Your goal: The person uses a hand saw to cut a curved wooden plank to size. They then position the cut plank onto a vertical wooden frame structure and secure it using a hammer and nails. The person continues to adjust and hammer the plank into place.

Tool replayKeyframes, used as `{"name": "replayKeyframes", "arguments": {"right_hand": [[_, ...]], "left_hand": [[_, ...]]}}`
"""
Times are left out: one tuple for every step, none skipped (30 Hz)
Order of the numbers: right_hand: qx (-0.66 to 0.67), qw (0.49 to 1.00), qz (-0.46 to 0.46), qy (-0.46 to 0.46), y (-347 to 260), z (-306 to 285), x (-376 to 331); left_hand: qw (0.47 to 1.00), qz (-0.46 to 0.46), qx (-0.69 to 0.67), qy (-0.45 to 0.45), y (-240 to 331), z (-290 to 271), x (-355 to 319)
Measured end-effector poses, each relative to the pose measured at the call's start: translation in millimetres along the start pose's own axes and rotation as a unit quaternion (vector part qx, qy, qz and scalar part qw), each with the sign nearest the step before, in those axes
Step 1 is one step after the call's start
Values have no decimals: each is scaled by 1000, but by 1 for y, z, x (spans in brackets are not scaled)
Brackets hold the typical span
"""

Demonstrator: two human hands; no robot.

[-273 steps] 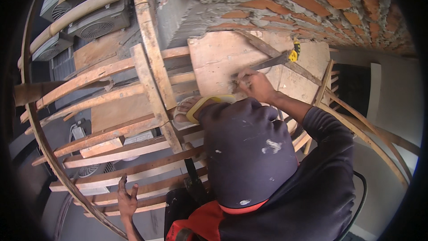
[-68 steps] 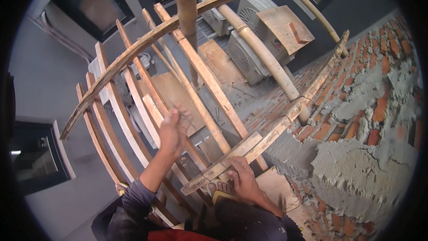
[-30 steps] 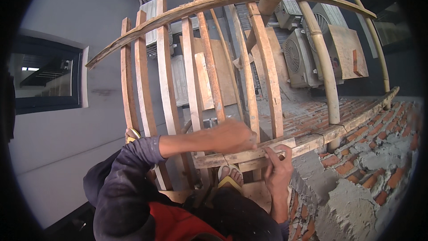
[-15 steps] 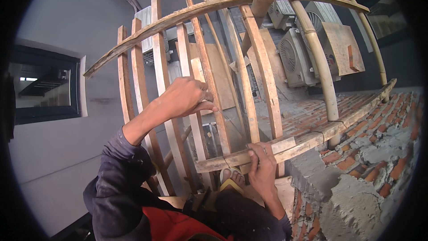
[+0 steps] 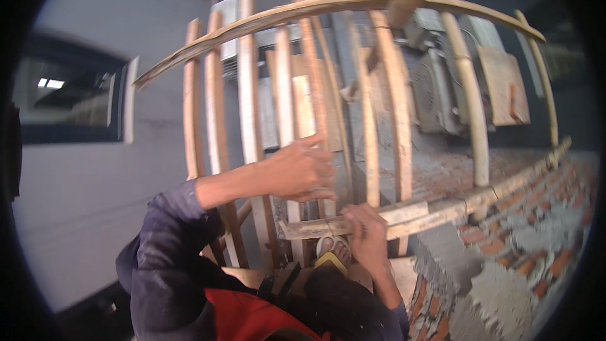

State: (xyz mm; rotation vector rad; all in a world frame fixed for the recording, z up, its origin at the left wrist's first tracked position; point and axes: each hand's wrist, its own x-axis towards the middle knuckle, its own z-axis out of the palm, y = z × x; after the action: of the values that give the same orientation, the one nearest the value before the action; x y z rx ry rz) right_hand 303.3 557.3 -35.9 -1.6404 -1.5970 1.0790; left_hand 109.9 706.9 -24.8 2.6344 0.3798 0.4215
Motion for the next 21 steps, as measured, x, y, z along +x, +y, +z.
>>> {"name": "replayKeyframes", "arguments": {"right_hand": [[10,999,21,22,5,0,-2],[18,998,46,45,9,2,-7],[40,992,84,85,4,5,-8],[59,983,122,124,-1,6,-8],[39,980,118,156,2,7,-10],[32,980,118,158,2,10,-9],[23,980,120,157,2,11,-10],[13,980,120,157,1,12,-8],[20,986,82,143,-1,17,-6],[23,988,84,124,-1,21,-6],[26,990,89,108,-1,24,-7],[29,991,96,92,0,27,-9],[25,993,91,74,2,26,-10],[2,996,72,53,2,24,-12],[-22,998,53,31,1,22,-14],[-45,998,33,9,0,21,-17],[-34,999,30,15,4,22,-21],[-23,999,27,21,12,25,-26],[-12,999,23,26,17,27,-30],[13,999,30,8,17,27,-34],[38,999,36,-9,15,26,-37]], "left_hand": [[994,60,58,66,-3,2,3],[985,12,118,123,0,-1,7],[967,-32,181,179,2,-5,11],[956,-126,96,248,4,5,13],[925,-211,7,317,9,23,16],[875,-285,-84,382,12,37,17],[873,-346,-226,259,15,45,14],[856,-349,-311,223,19,53,12],[828,-358,-388,187,24,61,11],[817,-315,-419,241,32,74,15],[786,-309,-464,268,36,78,15],[753,-300,-507,295,39,81,15],[700,-326,-559,300,41,76,18],[644,-350,-609,304,42,73,20],[625,-361,-606,335,39,70,20],[604,-372,-601,368,32,65,19],[583,-382,-597,398,25,58,17],[569,-390,-610,390,18,50,15],[554,-397,-623,383,12,39,12],[540,-404,-636,376,7,28,10],[547,-400,-638,366,3,18,7]]}}
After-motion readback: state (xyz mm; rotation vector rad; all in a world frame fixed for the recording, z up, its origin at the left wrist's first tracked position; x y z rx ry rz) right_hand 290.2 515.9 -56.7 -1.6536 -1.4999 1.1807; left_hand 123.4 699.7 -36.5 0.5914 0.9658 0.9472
